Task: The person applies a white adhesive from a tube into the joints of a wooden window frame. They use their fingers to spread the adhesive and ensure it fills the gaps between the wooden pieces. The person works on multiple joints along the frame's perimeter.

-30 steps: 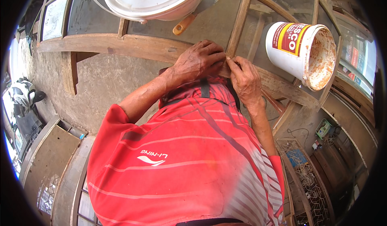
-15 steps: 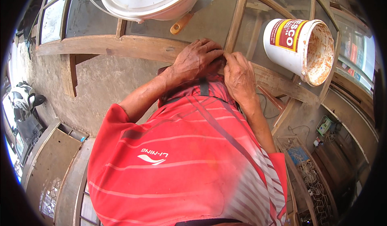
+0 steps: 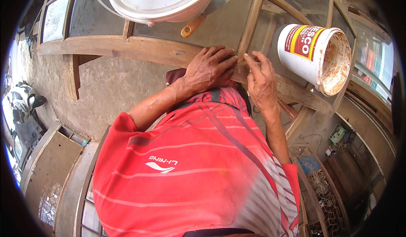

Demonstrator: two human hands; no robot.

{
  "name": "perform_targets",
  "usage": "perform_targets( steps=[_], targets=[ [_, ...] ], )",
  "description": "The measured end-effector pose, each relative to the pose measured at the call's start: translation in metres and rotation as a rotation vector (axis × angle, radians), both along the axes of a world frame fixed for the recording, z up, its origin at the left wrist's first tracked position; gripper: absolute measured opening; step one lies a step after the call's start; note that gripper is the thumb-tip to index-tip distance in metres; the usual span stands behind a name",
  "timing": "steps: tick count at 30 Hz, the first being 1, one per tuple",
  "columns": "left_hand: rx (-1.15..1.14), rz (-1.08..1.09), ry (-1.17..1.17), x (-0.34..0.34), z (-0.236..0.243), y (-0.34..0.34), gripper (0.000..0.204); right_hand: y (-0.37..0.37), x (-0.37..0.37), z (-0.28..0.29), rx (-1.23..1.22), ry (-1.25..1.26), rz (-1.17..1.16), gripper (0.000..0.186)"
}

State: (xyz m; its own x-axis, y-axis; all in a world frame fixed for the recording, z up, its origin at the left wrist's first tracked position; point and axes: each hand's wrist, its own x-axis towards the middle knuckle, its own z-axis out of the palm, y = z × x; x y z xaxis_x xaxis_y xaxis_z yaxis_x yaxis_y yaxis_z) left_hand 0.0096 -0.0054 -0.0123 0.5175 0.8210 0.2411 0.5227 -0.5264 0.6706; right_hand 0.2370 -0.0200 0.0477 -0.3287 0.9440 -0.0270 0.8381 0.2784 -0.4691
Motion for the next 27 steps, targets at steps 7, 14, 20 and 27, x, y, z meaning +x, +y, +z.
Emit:
perform_targets(
  steps=[7,14,20,27],
  targets=[
    [-0.023,0.007,-0.021,-0.003,-0.001,0.0,0.048,-0.026,0.0,-0.015,0.03,-0.066,-0.001,0.063],
    [-0.043,-0.049,-0.059,-0.006,-0.004,-0.001,0.053,-0.026,0.001,-0.016,0.056,0.055,0.029,0.064],
    [-0.023,0.017,0.019,0.003,0.009,0.001,0.048,-0.019,-0.003,-0.023,0.052,0.049,-0.075,0.062],
    [-0.049,0.021,-0.199,-0.007,0.002,0.005,0.033,-0.006,-0.011,-0.017,0.084,-0.005,-0.008,0.052]
  ],
)
